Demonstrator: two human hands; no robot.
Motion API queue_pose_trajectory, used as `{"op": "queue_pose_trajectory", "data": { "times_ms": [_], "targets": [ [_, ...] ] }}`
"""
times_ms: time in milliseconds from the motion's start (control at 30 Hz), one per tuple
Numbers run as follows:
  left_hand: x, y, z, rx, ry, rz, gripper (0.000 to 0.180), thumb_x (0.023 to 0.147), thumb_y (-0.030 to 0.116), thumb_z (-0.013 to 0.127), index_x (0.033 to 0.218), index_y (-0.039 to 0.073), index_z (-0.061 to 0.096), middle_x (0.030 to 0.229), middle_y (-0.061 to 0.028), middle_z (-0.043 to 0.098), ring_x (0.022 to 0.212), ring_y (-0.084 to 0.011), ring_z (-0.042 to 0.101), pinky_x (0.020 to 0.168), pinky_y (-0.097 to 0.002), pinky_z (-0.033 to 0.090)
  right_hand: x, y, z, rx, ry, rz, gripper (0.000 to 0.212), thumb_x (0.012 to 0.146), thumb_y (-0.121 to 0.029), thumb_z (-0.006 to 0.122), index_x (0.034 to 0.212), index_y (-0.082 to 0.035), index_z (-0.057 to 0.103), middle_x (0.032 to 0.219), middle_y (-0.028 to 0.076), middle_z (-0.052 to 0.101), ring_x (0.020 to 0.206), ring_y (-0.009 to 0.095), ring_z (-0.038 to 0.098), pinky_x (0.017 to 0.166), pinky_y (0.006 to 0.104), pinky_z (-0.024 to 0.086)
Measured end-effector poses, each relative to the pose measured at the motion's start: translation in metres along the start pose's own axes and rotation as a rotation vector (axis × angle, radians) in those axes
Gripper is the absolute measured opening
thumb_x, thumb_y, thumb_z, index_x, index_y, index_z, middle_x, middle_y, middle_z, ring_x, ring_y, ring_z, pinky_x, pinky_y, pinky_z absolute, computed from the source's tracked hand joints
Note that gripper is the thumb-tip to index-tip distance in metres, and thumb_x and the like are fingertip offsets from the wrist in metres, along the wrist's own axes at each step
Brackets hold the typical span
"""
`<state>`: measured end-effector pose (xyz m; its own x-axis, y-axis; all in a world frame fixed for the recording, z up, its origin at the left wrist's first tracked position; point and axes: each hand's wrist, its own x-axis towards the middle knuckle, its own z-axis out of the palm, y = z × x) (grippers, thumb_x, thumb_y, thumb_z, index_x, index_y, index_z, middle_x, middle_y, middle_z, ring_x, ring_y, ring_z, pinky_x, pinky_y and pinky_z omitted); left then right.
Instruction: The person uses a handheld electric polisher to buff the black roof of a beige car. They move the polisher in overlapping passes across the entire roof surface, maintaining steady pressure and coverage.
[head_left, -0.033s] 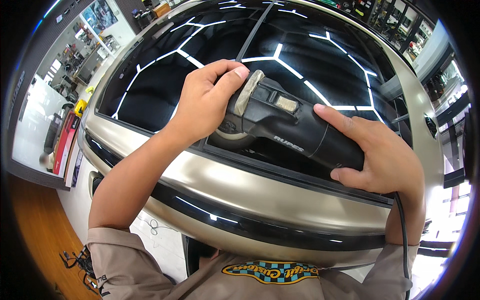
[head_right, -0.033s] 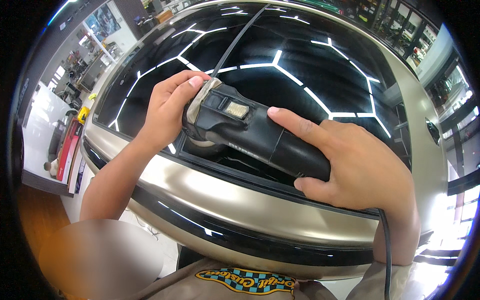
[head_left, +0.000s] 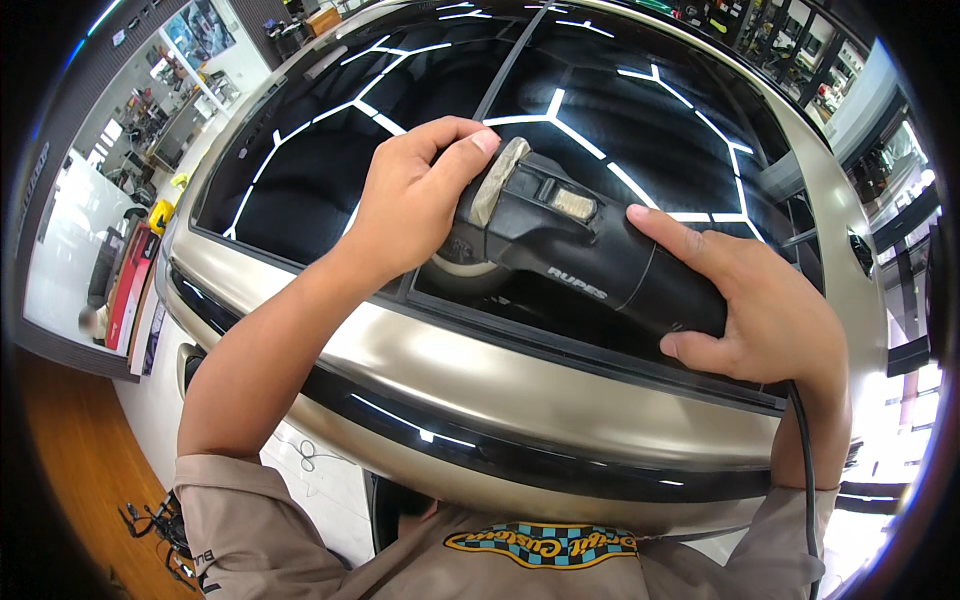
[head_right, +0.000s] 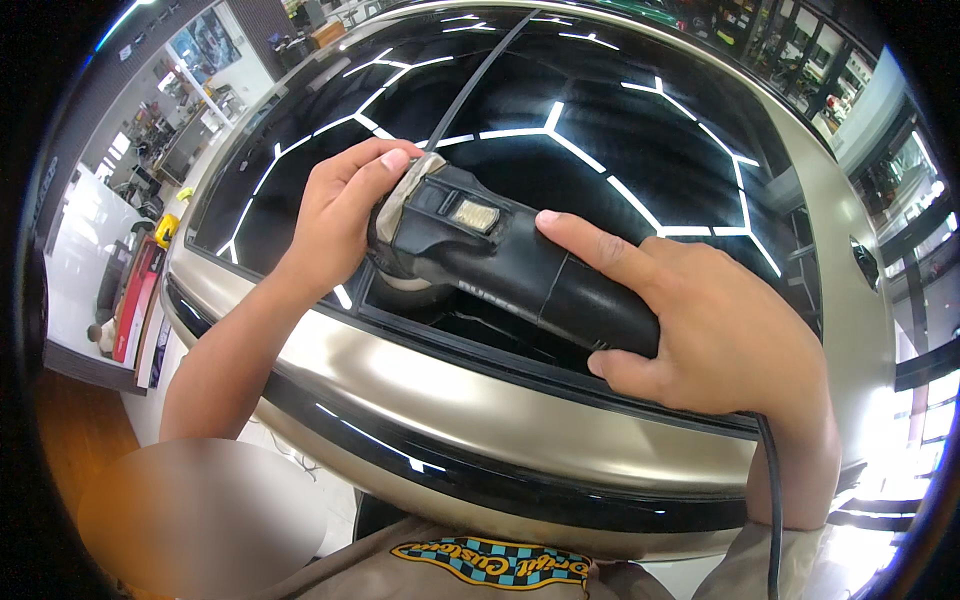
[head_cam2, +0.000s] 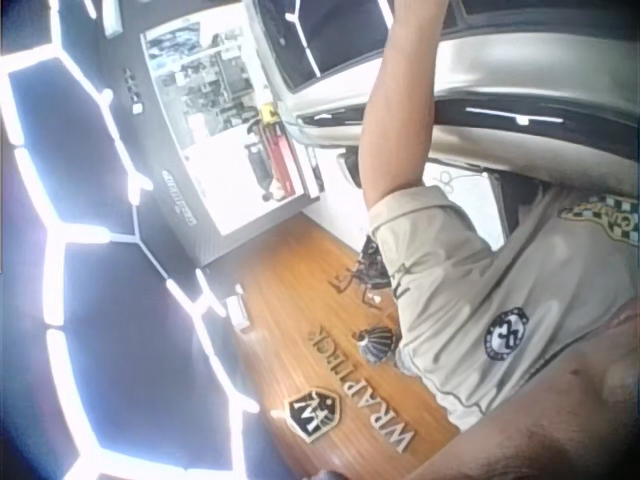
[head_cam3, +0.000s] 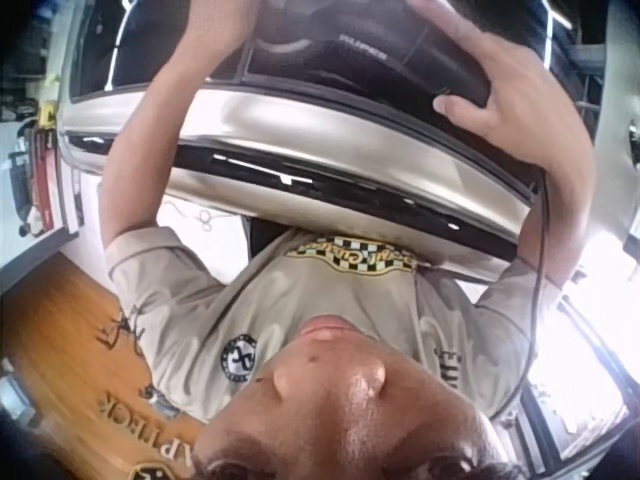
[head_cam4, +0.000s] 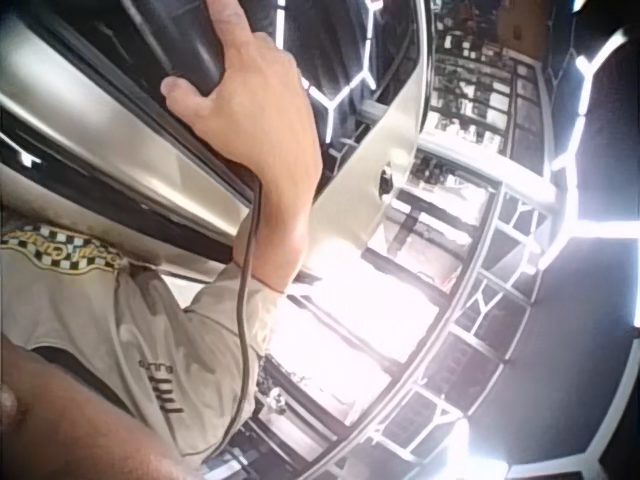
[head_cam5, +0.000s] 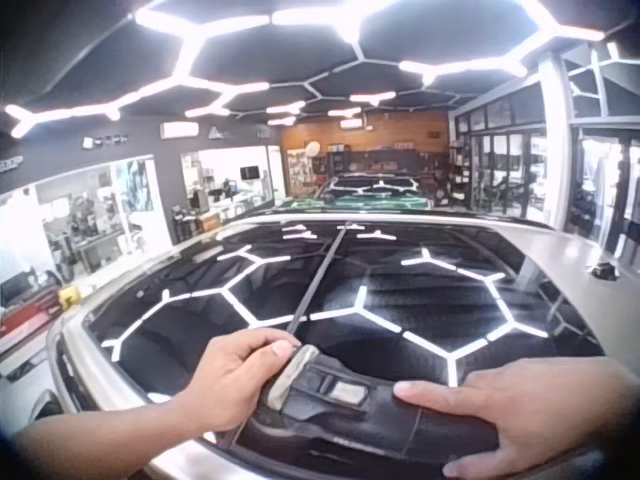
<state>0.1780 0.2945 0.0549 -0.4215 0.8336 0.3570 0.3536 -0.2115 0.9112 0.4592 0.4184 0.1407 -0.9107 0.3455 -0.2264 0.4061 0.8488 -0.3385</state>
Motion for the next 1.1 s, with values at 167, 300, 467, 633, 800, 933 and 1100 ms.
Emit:
{"op": "queue_pose_trajectory", "data": {
  "times_ms": [167, 300, 467, 633, 800, 933, 1100],
  "targets": [
    [0.041, -0.013, 0.005, 0.039, -0.035, 0.082, 0.04, 0.099, 0.034, 0.062, 0.105, -0.004, 0.074, 0.081, -0.004, 0.069, 0.077, -0.0098, 0.059, 0.073, -0.0261, 0.047, 0.011, 0.009, -0.008, 0.037, 0.076, 0.013, 0.102, 0.066, -0.02, 0.078, 0.16, -0.016, 0.036, 0.111, 0.024, 0.07, 0.097, 0.043, 0.069, 0.094, 0.0435, 0.051],
    [0.071, -0.021, 0.008, 0.119, -0.066, 0.107, 0.042, 0.099, 0.036, 0.06, 0.106, -0.003, 0.074, 0.085, -0.0061, 0.07, 0.081, -0.0125, 0.062, 0.078, -0.0277, 0.049, 0.022, 0.026, -0.006, 0.055, 0.171, -0.065, 0.097, 0.075, -0.021, 0.079, 0.161, -0.024, 0.032, 0.097, 0.025, 0.071, 0.086, 0.042, 0.071, 0.085, 0.0451, 0.054],
    [0.1, -0.026, 0.001, 0.178, -0.141, 0.097, 0.039, 0.102, 0.032, 0.054, 0.111, -0.001, 0.074, 0.099, -0.0059, 0.073, 0.091, -0.0118, 0.064, 0.089, -0.0262, 0.048, 0.043, 0.029, -0.013, 0.034, 0.166, -0.007, 0.098, 0.076, -0.022, 0.079, 0.161, -0.026, 0.03, 0.097, 0.027, 0.071, 0.084, 0.042, 0.071, 0.085, 0.0453, 0.054],
    [0.126, -0.039, -0.01, 0.266, -0.103, 0.196, 0.044, 0.101, 0.04, 0.056, 0.111, 0.003, 0.077, 0.098, -0.0077, 0.074, 0.091, -0.0169, 0.067, 0.091, -0.0305, 0.049, 0.064, 0.031, -0.018, -0.029, 0.206, 0.025, 0.099, 0.076, -0.023, 0.078, 0.162, -0.03, 0.029, 0.093, 0.025, 0.07, 0.08, 0.039, 0.071, 0.083, 0.0442, 0.055],
    [0.137, -0.046, 0.001, 0.309, -0.045, 0.206, 0.045, 0.097, 0.044, 0.06, 0.108, 0.004, 0.079, 0.095, -0.013, 0.075, 0.086, -0.0232, 0.071, 0.085, -0.0328, 0.053, 0.069, 0.044, -0.018, 0.003, 0.258, -0.022, 0.1, 0.071, -0.025, 0.074, 0.161, -0.028, 0.031, 0.098, 0.027, 0.069, 0.078, 0.038, 0.07, 0.081, 0.0442, 0.053],
    [0.127, -0.042, 0.007, 0.296, -0.018, 0.185, 0.049, 0.094, 0.047, 0.062, 0.11, 0.004, 0.079, 0.097, -0.0162, 0.076, 0.088, -0.0276, 0.072, 0.086, -0.0355, 0.055, 0.059, 0.045, -0.018, 0.057, 0.23, -0.021, 0.101, 0.069, -0.022, 0.074, 0.161, -0.022, 0.032, 0.102, 0.03, 0.069, 0.081, 0.042, 0.069, 0.083, 0.0442, 0.052],
    [0.095, -0.033, 0.004, 0.318, 0.031, 0.22, 0.048, 0.095, 0.046, 0.061, 0.106, 0.002, 0.079, 0.091, -0.0148, 0.075, 0.085, -0.0236, 0.072, 0.083, -0.0343, 0.054, 0.049, 0.025, -0.015, 0.119, 0.163, 0.077, 0.109, 0.061, -0.025, 0.076, 0.161, -0.017, 0.034, 0.114, 0.026, 0.069, 0.097, 0.046, 0.066, 0.095, 0.0421, 0.048]
  ]
}}
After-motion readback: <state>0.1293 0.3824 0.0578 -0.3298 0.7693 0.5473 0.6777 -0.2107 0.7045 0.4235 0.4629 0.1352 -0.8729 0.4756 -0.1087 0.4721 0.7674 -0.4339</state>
